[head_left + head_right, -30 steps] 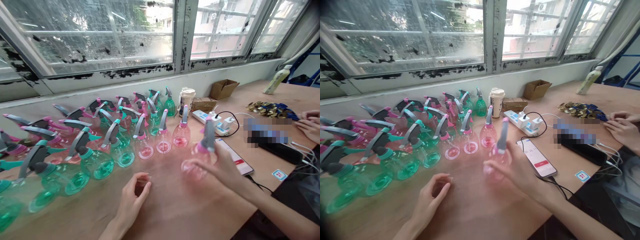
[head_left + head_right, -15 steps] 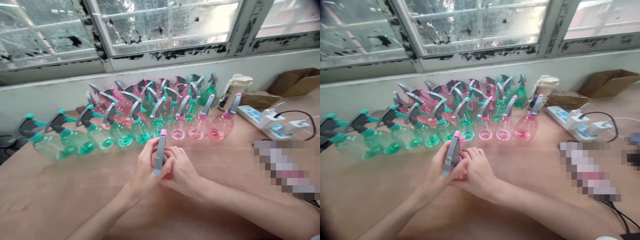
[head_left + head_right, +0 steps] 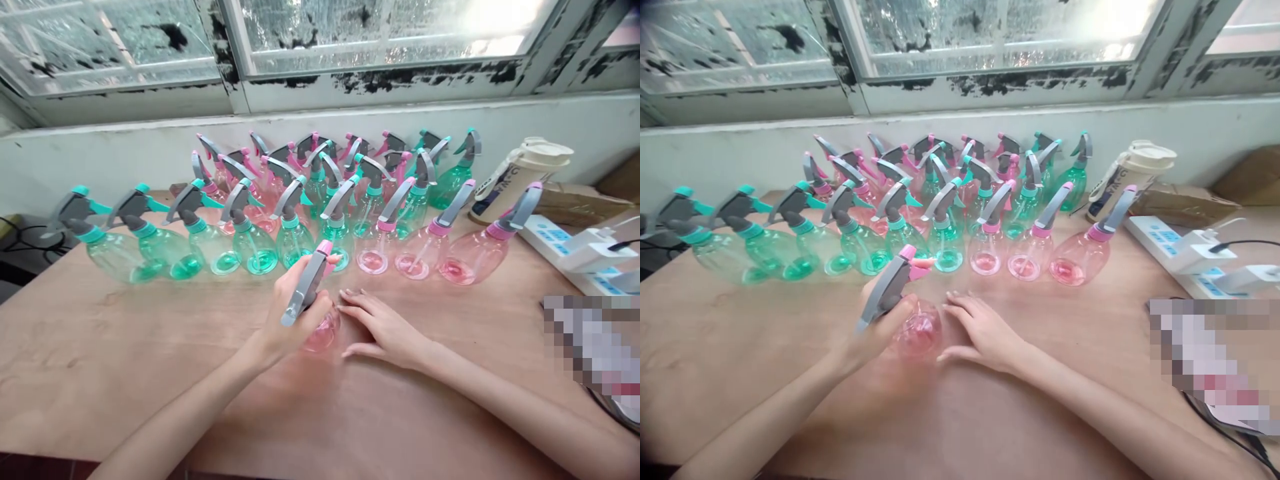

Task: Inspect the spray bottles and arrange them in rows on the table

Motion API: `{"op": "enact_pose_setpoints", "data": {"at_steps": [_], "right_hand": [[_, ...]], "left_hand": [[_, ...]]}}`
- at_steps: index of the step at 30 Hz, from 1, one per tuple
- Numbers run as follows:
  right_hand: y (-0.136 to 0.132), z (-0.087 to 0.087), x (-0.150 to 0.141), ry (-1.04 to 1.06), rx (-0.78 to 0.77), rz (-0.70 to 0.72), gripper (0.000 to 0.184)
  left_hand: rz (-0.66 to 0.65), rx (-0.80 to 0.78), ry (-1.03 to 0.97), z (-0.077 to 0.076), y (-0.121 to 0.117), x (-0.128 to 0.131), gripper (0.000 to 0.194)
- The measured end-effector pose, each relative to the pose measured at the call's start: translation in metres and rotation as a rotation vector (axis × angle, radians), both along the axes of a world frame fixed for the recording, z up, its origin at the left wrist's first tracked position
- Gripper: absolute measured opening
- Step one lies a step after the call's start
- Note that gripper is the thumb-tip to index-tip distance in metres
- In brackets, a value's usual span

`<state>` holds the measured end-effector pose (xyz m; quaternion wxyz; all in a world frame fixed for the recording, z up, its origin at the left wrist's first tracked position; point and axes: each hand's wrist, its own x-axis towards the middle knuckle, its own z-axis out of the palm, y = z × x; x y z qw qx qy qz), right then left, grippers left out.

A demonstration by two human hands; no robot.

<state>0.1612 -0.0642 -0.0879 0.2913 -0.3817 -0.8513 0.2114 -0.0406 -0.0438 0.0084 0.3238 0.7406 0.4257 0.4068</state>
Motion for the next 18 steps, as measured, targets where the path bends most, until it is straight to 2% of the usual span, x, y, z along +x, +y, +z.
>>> {"op": "enact_pose_setpoints", "data": {"at_steps": [5,12,15,18], "right_hand": [[0.004,-0.004,0.013,-0.120,0.058,0.042,0.075],[0.003,-0.004,0.009,-0.118,0.099,0.028,0.070],[0.003,-0.005,0.010,-0.122,0.099,0.019,0.070],[0.004,-0.005,0.011,-0.137,0.095,0.026,0.068]], "left_hand": [[-0.021,0.049,0.035,0.001,0.012,0.008,0.047],[-0.055,0.084,0.022,0.011,0.016,0.016,0.023],[-0.058,0.077,0.006,0.011,0.017,0.016,0.010],[-0.085,0.086,-0.007,0.008,0.020,0.015,0.008]]}}
